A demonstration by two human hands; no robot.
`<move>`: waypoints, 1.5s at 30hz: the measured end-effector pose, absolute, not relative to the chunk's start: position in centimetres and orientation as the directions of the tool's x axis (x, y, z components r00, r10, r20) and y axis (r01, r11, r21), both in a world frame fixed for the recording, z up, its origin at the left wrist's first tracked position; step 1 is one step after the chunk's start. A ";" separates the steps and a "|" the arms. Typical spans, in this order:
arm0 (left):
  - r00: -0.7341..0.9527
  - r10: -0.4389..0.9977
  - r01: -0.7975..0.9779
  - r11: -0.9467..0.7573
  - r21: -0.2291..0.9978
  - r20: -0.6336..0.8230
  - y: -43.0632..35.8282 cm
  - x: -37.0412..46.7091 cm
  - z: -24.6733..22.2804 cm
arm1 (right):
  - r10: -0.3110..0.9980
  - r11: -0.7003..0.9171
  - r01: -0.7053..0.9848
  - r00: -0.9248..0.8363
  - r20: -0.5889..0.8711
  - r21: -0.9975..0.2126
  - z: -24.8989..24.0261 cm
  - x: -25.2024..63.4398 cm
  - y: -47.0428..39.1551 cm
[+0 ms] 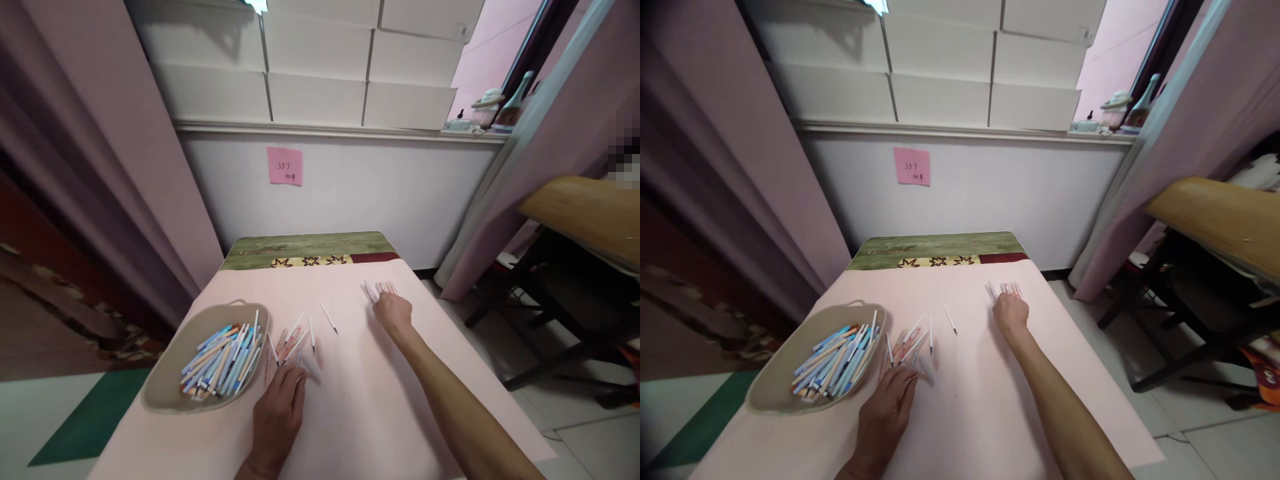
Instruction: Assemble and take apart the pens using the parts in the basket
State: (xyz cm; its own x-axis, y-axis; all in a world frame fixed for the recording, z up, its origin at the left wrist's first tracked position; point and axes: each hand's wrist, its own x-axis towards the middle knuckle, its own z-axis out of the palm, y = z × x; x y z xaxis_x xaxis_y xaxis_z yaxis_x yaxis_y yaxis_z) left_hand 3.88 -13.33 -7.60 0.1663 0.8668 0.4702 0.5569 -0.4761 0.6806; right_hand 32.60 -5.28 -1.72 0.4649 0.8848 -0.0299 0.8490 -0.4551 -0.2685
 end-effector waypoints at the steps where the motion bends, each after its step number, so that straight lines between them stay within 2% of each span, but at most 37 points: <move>1: 0.123 0.906 0.485 -0.412 0.771 0.406 -13.2 4.4 -7.0 | 0.893 -0.434 0.850 0.449 -0.021 -0.300 -1.6 31.7 -6.5; 2: 0.078 0.946 0.397 -0.318 0.861 0.314 -13.0 5.0 -6.3 | 0.913 -0.383 0.851 0.409 -0.005 -0.360 -1.6 30.5 -7.8; 3: 0.034 0.980 0.285 -0.196 0.938 0.195 -12.7 5.7 -5.7 | 0.948 -0.260 0.781 0.318 0.004 -0.567 -1.9 29.1 -9.2; 4: 0.020 0.998 0.146 -0.055 0.988 0.053 -12.4 6.4 -5.1 | 0.978 -0.147 0.616 0.208 -0.020 -0.774 -2.3 27.5 -10.7; 5: 0.026 0.997 -0.025 0.077 0.997 -0.077 -12.1 7.0 -4.6 | 0.993 -0.098 0.399 0.103 -0.062 -0.912 -2.7 25.9 -12.0; 6: 0.092 0.980 -0.185 0.193 0.964 -0.179 -11.8 7.5 -4.2 | 0.995 -0.097 0.177 0.003 -0.098 -0.979 -3.2 24.4 -13.3; 7: 0.158 0.958 -0.311 0.278 0.909 -0.239 -11.5 7.9 -4.0 | 0.988 -0.129 -0.006 -0.081 -0.129 -0.992 -3.6 23.0 -14.3; 9: 0.199 0.930 -0.460 0.367 0.808 -0.309 -11.1 8.2 -3.8 | 0.975 -0.203 -0.254 -0.139 -0.172 -0.946 -4.3 21.0 -15.7; 12: 0.201 0.913 -0.551 0.406 0.730 -0.356 -11.0 8.0 -3.9 | 0.906 -0.422 -0.453 -0.241 -0.348 -0.785 -4.8 19.8 -16.3; 14: 0.195 0.914 -0.577 0.401 0.712 -0.357 -11.0 7.9 -3.8 | 0.841 -0.540 -0.488 -0.300 -0.450 -0.685 -5.0 19.6 -16.2; 15: 0.183 0.917 -0.582 0.392 0.712 -0.355 -11.0 7.8 -3.8 | 0.835 -0.549 -0.482 -0.289 -0.468 -0.683 -5.1 19.6 -16.1; 17: 0.141 0.927 -0.588 0.361 0.724 -0.347 -11.0 7.9 -3.7 | 0.899 -0.433 -0.423 -0.146 -0.412 -0.796 -5.4 19.3 -15.9; 19: 0.102 0.937 -0.593 0.327 0.736 -0.334 -10.9 8.1 -3.4 | 0.963 -0.245 -0.287 0.038 -0.266 -0.926 -5.6 19.0 -15.8; 21: 0.075 0.949 -0.602 0.289 0.745 -0.307 -10.8 8.2 -3.2 | 0.975 -0.127 -0.180 0.159 -0.156 -0.975 -5.8 18.7 -15.8; 22: 0.073 0.952 -0.604 0.278 0.747 -0.296 -10.8 8.3 -3.1 | 0.971 -0.132 -0.180 0.175 -0.164 -0.975 -5.8 18.6 -15.9; 25: 0.101 0.952 -0.577 0.292 0.763 -0.288 -10.9 8.4 -3.0 | 0.939 -0.300 -0.299 0.077 -0.336 -0.906 -5.8 18.5 -16.2; 27: 0.111 0.953 -0.544 0.295 0.785 -0.281 -10.8 8.4 -3.1 | 0.920 -0.358 -0.355 0.023 -0.391 -0.864 -5.6 18.6 -16.3; 32: 0.060 0.963 -0.551 0.252 0.796 -0.264 -10.6 8.3 -3.1 | 0.961 -0.193 -0.447 0.095 -0.260 -0.874 -5.6 18.9 -16.0; 36: 0.068 0.960 -0.550 0.264 0.792 -0.273 -10.5 8.3 -2.8 | 0.929 -0.327 -0.473 0.000 -0.371 -0.818 -6.3 18.8 -15.6; 40: 0.039 0.962 -0.551 0.246 0.798 -0.270 -10.3 8.3 -2.8 | 0.957 -0.207 -0.521 0.067 -0.281 -0.828 -6.7 18.8 -15.5; 45: 0.068 0.952 -0.545 0.286 0.788 -0.299 -10.3 8.6 -3.0 | 0.921 -0.344 -0.516 -0.023 -0.389 -0.784 -6.9 19.0 -15.4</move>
State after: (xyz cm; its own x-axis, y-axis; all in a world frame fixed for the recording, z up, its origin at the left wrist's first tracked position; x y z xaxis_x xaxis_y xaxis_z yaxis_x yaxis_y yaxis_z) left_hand 8.58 -10.26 -2.98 0.0680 0.9519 -0.2988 -0.5453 0.2863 0.7878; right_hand 19.00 -15.38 -6.91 -0.0232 0.9208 -0.3893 -0.5164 -0.3445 -0.7840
